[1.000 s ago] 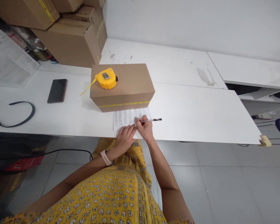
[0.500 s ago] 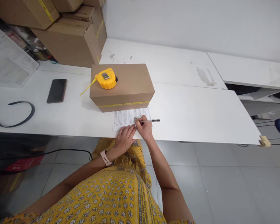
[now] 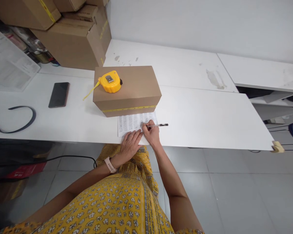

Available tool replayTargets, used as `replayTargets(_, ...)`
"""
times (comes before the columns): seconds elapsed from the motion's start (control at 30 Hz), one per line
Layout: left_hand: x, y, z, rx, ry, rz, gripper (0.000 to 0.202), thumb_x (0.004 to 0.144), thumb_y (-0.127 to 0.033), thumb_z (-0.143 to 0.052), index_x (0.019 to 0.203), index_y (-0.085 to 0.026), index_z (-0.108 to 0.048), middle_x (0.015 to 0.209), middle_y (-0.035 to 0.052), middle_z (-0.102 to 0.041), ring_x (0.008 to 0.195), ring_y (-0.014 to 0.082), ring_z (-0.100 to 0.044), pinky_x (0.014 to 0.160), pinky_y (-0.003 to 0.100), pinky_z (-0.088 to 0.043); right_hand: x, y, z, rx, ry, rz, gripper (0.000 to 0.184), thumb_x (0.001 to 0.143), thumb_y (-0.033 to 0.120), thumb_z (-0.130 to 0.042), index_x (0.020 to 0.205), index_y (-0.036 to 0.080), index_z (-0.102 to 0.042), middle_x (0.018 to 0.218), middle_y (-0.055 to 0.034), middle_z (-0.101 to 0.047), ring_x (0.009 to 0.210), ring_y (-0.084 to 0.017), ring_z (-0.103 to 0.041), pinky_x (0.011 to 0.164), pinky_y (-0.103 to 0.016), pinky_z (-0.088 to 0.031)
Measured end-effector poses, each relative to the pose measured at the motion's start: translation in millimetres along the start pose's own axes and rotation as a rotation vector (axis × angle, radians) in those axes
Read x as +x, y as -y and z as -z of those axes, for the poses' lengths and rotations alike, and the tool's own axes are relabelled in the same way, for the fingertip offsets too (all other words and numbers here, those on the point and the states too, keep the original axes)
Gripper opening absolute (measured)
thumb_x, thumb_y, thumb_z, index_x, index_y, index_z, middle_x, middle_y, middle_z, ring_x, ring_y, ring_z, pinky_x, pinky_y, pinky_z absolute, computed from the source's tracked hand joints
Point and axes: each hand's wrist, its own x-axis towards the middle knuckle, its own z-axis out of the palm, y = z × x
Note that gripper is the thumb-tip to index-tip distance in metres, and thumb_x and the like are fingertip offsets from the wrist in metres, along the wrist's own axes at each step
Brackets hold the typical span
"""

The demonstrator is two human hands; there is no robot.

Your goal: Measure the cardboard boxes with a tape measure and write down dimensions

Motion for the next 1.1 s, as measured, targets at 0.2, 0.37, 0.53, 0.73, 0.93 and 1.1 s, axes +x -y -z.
replayTargets(0.2,-0.3,-0.2,-0.5,0.008,-0.015,-0.002,0.060,0.102,-0.035,-0.055,0.156,-0.010,-0.044,0.159,0.0154,-0.047,0.142,0.0313,-0.048,0.122,0.047,-0.034,0.8,-3.0,-0.9,-0.018,0.000,0.012,0.030,0.087,0.044,-0.060,0.070,0.025,-0.044,0.055,0.0062,-0.045,0.055,-0.012,-0.041,0.058,-0.028,-0.035)
replayTargets(0.37,0.2,-0.6,0.5,0.006,0.013,0.002,0.064,0.101,-0.036,-0.056,0.158,-0.011,-0.040,0.160,0.0154,-0.046,0.144,0.0311,-0.046,0.122,0.048,-0.035,0.0,0.0,0.0,0.006,0.015,-0.022,0.029,0.084,0.041,-0.061,0.068,0.025,-0.043,0.055,0.0064,-0.045,0.055,-0.012,-0.042,0.057,-0.028,-0.035)
replayTargets(0.53,0.0,-0.2,-2.3,0.003,0.008,0.002,0.062,0.102,-0.035,-0.055,0.157,-0.011,-0.042,0.160,0.0158,-0.046,0.143,0.0317,-0.046,0.121,0.049,-0.035,0.4,1.6,0.9,-0.007,0.004,-0.017,0.030,0.084,0.043,-0.062,0.068,0.025,-0.044,0.055,0.0062,-0.045,0.056,-0.012,-0.042,0.058,-0.028,-0.036)
replayTargets(0.73,-0.4,-0.1,-2.8,-0.002,-0.009,-0.002,0.062,0.102,-0.036,-0.054,0.157,-0.010,-0.042,0.161,0.0155,-0.045,0.143,0.0319,-0.046,0.122,0.048,-0.034,0.5,-0.4,0.7,0.014,-0.021,-0.028,0.030,0.085,0.043,-0.062,0.070,0.025,-0.043,0.054,0.0066,-0.045,0.055,-0.012,-0.041,0.058,-0.028,-0.035)
replayTargets(0.93,0.7,-0.7,0.2,0.005,0.000,0.004,0.061,0.102,-0.036,-0.055,0.156,-0.010,-0.044,0.160,0.0148,-0.047,0.142,0.0313,-0.047,0.121,0.048,-0.035,0.0,1.5,0.5,0.012,-0.014,-0.023,0.030,0.083,0.043,-0.062,0.068,0.025,-0.043,0.054,0.0068,-0.044,0.054,-0.012,-0.041,0.058,-0.028,-0.035)
replayTargets(1.1,0.3,-0.8,1.3,0.017,-0.002,-0.003,0.061,0.102,-0.036,-0.054,0.156,-0.009,-0.043,0.160,0.0150,-0.047,0.142,0.0310,-0.047,0.122,0.047,-0.034,0.7,-0.2,-0.3,0.024,-0.025,-0.024,0.028,0.084,0.041,-0.062,0.069,0.025,-0.043,0.054,0.0071,-0.044,0.054,-0.012,-0.041,0.057,-0.028,-0.035)
